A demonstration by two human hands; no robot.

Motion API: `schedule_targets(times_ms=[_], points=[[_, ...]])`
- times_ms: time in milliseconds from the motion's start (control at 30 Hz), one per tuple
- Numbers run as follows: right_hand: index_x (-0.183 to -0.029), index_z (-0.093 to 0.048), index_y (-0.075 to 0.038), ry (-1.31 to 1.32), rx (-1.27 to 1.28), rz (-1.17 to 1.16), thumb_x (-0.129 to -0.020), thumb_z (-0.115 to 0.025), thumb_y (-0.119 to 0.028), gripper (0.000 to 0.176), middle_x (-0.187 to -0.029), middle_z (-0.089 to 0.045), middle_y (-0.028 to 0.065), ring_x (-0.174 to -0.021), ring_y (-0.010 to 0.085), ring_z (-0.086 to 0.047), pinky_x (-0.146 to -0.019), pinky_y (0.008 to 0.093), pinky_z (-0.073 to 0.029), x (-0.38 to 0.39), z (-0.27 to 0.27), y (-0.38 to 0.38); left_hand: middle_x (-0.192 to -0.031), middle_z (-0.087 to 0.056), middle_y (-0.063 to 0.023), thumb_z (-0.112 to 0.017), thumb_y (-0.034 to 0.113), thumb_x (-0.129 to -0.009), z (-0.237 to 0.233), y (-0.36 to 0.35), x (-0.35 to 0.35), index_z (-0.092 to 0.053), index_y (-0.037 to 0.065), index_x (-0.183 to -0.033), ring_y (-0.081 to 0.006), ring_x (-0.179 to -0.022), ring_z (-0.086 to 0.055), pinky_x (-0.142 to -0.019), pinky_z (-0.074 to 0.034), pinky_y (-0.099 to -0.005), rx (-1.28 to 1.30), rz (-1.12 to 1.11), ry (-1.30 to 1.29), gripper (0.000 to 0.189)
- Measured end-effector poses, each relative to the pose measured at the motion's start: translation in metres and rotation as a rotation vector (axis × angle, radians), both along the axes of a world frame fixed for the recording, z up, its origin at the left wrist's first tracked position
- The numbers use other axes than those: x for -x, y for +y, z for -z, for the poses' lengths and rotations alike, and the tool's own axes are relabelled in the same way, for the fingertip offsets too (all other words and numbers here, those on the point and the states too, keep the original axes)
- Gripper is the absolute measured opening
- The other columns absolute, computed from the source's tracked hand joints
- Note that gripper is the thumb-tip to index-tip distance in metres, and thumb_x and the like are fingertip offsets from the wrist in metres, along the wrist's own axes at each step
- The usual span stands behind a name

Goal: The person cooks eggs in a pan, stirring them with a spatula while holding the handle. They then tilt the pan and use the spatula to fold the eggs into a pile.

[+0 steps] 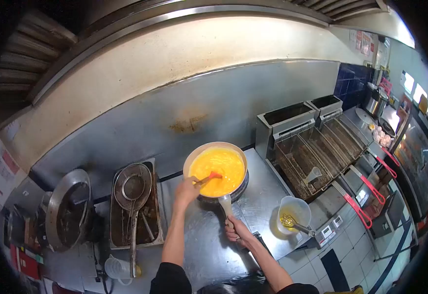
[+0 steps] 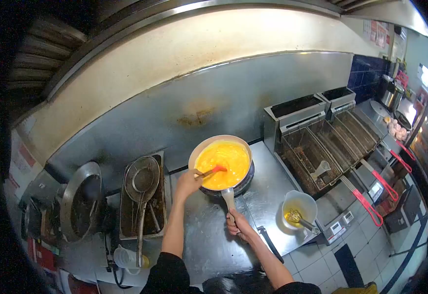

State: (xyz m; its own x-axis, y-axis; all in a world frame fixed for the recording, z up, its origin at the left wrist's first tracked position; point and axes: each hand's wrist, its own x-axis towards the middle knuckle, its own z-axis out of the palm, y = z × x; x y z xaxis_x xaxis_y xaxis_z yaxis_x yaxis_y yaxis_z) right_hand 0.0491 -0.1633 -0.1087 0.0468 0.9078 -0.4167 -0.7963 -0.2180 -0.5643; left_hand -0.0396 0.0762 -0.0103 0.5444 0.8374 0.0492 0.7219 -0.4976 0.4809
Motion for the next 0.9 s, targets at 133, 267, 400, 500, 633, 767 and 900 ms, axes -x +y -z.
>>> schedule_targets(times_ms=[133, 267, 400, 500, 633, 767, 900], points=[[-0.095, -0.046, -0.011, -0.014, -0.018, 0.013, -0.103, -0.042, -0.044, 0.034, -0.056, -0.034, -0.003, -0.039, 0.0081, -0.029, -0.036, 0.0256, -0.025, -0.007, -0.005, 0.002, -0.103, -0.071, -0.018, -0.068, 0.034, -0.081, -0.046, -0.023, 0.015, -0.073, 0.014, -0.107, -0.0348, -0.098, -0.067, -0.085, -0.052, -0.0445, 0.093, 0.127, 0.126, 0.034], [-0.095, -0.047, -0.012, -0.011, -0.003, 0.009, -0.103, -0.042, -0.043, 0.033, -0.057, -0.034, -0.004, -0.04, 0.0071, -0.028, -0.036, 0.0243, -0.025, -0.004, -0.001, 0.001, -0.096, -0.072, -0.0173, -0.066, 0.03, -0.083, -0.046, -0.012, 0.023, -0.073, 0.014, -0.106, -0.0358, -0.092, -0.068, -0.083, -0.053, -0.0444, 0.004, 0.034, 0.123, 0.029], [-0.095, -0.048, -0.013, -0.032, 0.005, 0.0, -0.103, -0.042, -0.044, 0.033, -0.058, -0.034, -0.0046, -0.04, 0.0059, -0.028, -0.036, 0.0226, -0.024, -0.003, -0.003, 0.0, -0.1, -0.071, -0.0167, -0.064, 0.031, -0.084, -0.016, -0.021, 0.009, -0.074, 0.016, -0.102, -0.0356, -0.097, -0.066, -0.086, -0.051, -0.0456, 0.024, 0.086, 0.043, 0.025], [-0.094, -0.047, -0.013, -0.039, 0.005, 0.013, -0.103, -0.042, -0.044, 0.033, -0.057, -0.035, -0.0044, -0.039, 0.0061, -0.028, -0.036, 0.0235, -0.024, -0.006, -0.008, 0.002, -0.101, -0.071, -0.0162, -0.065, 0.033, -0.083, -0.027, -0.024, 0.024, -0.073, 0.016, -0.103, -0.0361, -0.098, -0.066, -0.087, -0.051, -0.0453, 0.098, 0.166, 0.054, 0.028], [-0.093, -0.047, -0.013, 0.021, -0.008, -0.018, -0.103, -0.042, -0.044, 0.033, -0.057, -0.034, -0.0043, -0.038, 0.0066, -0.027, -0.036, 0.0239, -0.024, -0.003, 0.0, 0.001, -0.101, -0.071, -0.0156, -0.066, 0.032, -0.082, -0.028, 0.005, 0.034, -0.073, 0.017, -0.104, -0.0364, -0.099, -0.066, -0.088, -0.051, -0.0451, 0.086, 0.079, 0.112, 0.028], [-0.094, -0.047, -0.013, -0.011, -0.001, -0.013, -0.103, -0.042, -0.043, 0.032, -0.057, -0.033, -0.0044, -0.039, 0.0066, -0.027, -0.037, 0.0242, -0.024, -0.004, -0.003, 0.002, -0.095, -0.071, -0.0185, -0.066, 0.03, -0.083, -0.002, -0.012, 0.004, -0.072, 0.015, -0.103, -0.037, -0.093, -0.068, -0.082, -0.053, -0.0473, -0.033, -0.018, 0.031, 0.026], [-0.094, -0.046, -0.011, -0.018, -0.009, 0.011, -0.103, -0.041, -0.042, 0.033, -0.057, -0.034, -0.0036, -0.039, 0.0077, -0.029, -0.036, 0.026, -0.026, -0.006, -0.007, 0.002, -0.1, -0.07, -0.02, -0.064, 0.028, -0.083, -0.024, -0.021, 0.017, -0.072, 0.015, -0.105, -0.0382, -0.096, -0.067, -0.085, -0.052, -0.0475, -0.004, 0.11, 0.078, 0.027]])
